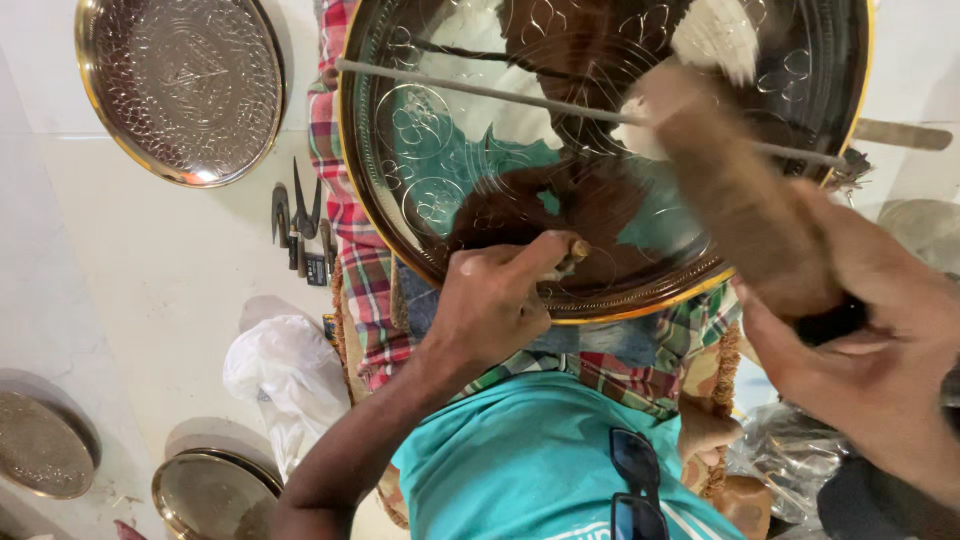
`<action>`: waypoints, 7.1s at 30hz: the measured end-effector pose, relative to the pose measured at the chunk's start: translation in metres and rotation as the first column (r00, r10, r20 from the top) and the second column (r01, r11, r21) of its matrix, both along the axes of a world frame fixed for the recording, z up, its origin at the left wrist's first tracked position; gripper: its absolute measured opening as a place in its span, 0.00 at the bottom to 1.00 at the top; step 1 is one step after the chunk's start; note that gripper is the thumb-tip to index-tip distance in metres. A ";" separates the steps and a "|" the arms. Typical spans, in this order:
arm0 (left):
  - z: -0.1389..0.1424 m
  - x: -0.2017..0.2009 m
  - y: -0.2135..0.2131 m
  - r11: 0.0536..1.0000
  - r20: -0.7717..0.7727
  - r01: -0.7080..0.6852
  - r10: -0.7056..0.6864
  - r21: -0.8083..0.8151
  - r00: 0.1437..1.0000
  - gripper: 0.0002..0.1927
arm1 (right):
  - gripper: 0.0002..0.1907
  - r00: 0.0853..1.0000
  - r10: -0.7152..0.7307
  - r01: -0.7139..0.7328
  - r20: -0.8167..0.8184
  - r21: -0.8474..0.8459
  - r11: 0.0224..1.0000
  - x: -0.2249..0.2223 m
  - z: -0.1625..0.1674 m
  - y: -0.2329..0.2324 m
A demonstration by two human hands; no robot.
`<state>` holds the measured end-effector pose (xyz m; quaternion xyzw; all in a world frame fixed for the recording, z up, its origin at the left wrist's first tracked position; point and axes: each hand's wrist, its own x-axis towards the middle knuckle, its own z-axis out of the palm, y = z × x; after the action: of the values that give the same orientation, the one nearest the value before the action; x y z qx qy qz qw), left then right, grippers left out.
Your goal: The person uses a hammer and a metal tool to engrave a decorative pattern onto a large silver tray. They repeatedly strike the tool to create indentations in the metal surface, working on different sections of the tray throughout the clip.
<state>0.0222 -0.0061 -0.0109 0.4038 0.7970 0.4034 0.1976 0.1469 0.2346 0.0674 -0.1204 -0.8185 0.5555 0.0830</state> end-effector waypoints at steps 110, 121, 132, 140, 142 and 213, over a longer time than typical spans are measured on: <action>0.005 0.021 0.036 0.847 0.004 -0.427 0.449 0.317 0.893 0.24 | 0.41 0.980 0.016 -0.036 0.199 0.096 0.995 -0.003 -0.018 -0.010; -0.019 0.026 0.032 0.859 -0.127 -0.438 0.481 0.263 0.867 0.21 | 0.44 0.847 0.292 -0.526 0.445 0.615 0.587 -0.034 0.042 0.003; -0.016 0.016 0.032 0.890 -0.114 -0.392 0.426 0.234 0.898 0.18 | 0.43 0.822 0.111 -0.472 0.558 0.559 0.682 -0.024 0.042 0.002; -0.004 -0.004 0.028 0.978 -0.117 -0.116 0.137 0.172 0.984 0.23 | 0.37 0.970 -0.030 -0.087 0.241 0.458 0.885 -0.007 0.036 -0.015; -0.005 -0.011 0.028 0.984 -0.133 -0.040 0.063 0.171 0.989 0.21 | 0.34 0.973 -0.120 0.031 0.200 0.399 0.916 -0.005 0.028 -0.022; -0.023 0.032 0.034 0.799 -0.096 -0.541 0.580 0.262 0.809 0.20 | 0.48 0.923 0.325 -0.371 0.206 0.700 0.610 -0.078 0.046 -0.011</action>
<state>0.0537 0.0281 -0.0335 0.2016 0.8445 0.4940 -0.0468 0.0693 0.2232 0.1136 0.0677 -0.9801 0.1863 -0.0094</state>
